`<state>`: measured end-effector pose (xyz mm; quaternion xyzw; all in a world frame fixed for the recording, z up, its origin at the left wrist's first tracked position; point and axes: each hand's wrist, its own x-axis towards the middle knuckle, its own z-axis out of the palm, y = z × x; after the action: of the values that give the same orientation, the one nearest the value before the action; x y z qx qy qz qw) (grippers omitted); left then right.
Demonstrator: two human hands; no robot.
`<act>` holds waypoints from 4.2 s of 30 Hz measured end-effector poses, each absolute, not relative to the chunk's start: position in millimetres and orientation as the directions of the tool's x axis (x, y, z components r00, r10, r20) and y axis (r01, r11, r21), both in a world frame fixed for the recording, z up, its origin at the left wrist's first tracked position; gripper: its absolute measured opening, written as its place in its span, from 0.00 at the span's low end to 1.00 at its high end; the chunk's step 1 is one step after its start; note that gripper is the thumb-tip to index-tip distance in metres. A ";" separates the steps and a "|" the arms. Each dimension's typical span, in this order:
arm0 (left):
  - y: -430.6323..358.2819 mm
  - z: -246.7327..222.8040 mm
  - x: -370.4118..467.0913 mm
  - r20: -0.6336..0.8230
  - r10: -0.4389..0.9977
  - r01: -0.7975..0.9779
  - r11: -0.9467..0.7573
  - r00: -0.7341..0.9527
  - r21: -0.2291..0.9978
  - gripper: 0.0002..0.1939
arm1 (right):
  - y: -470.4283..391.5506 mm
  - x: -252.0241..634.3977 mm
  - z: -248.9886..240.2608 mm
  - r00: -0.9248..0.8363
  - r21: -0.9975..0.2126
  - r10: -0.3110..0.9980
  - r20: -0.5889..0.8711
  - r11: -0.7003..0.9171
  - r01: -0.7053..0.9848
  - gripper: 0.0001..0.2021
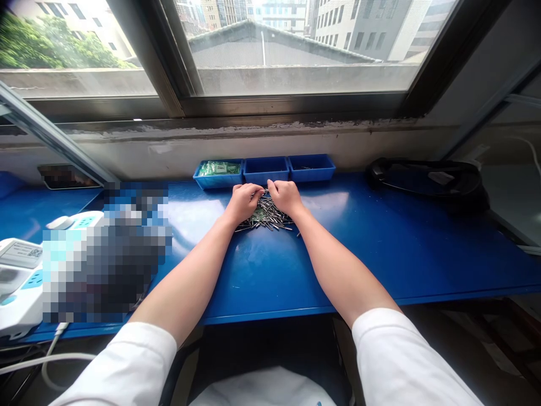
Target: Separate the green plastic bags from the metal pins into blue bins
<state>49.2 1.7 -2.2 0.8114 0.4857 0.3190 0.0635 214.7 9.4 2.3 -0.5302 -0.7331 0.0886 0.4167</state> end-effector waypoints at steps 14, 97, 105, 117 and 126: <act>-1.3 4.0 50.4 0.395 0.887 0.791 -0.413 0.238 0.451 0.16 | 10.2 216.7 2.1 -0.041 -0.899 0.919 0.391 0.391 0.198 0.23; 8.0 -6.7 45.1 0.510 0.819 0.710 -0.523 0.265 0.471 0.06 | 13.5 220.3 -1.9 -0.197 -0.856 0.891 0.410 0.450 0.253 0.17; 8.9 -6.6 43.4 0.532 0.830 0.704 -0.478 0.166 0.525 0.08 | 10.6 226.4 4.1 -0.177 -0.903 0.913 0.368 0.396 0.164 0.15; 8.0 -4.3 46.2 0.491 0.864 0.719 -0.411 0.110 0.560 0.10 | 19.9 233.0 -0.8 0.085 -0.801 0.840 0.535 0.473 0.367 0.15; 10.8 -8.8 43.6 0.447 0.885 0.751 -0.383 0.131 0.538 0.10 | 29.3 250.5 -3.6 0.179 -0.566 0.832 0.524 0.184 0.804 0.28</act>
<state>43.6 10.8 -8.8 0.7465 0.5477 0.3665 0.0914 250.5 29.3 -3.6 -0.6387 -0.6403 0.0168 0.4263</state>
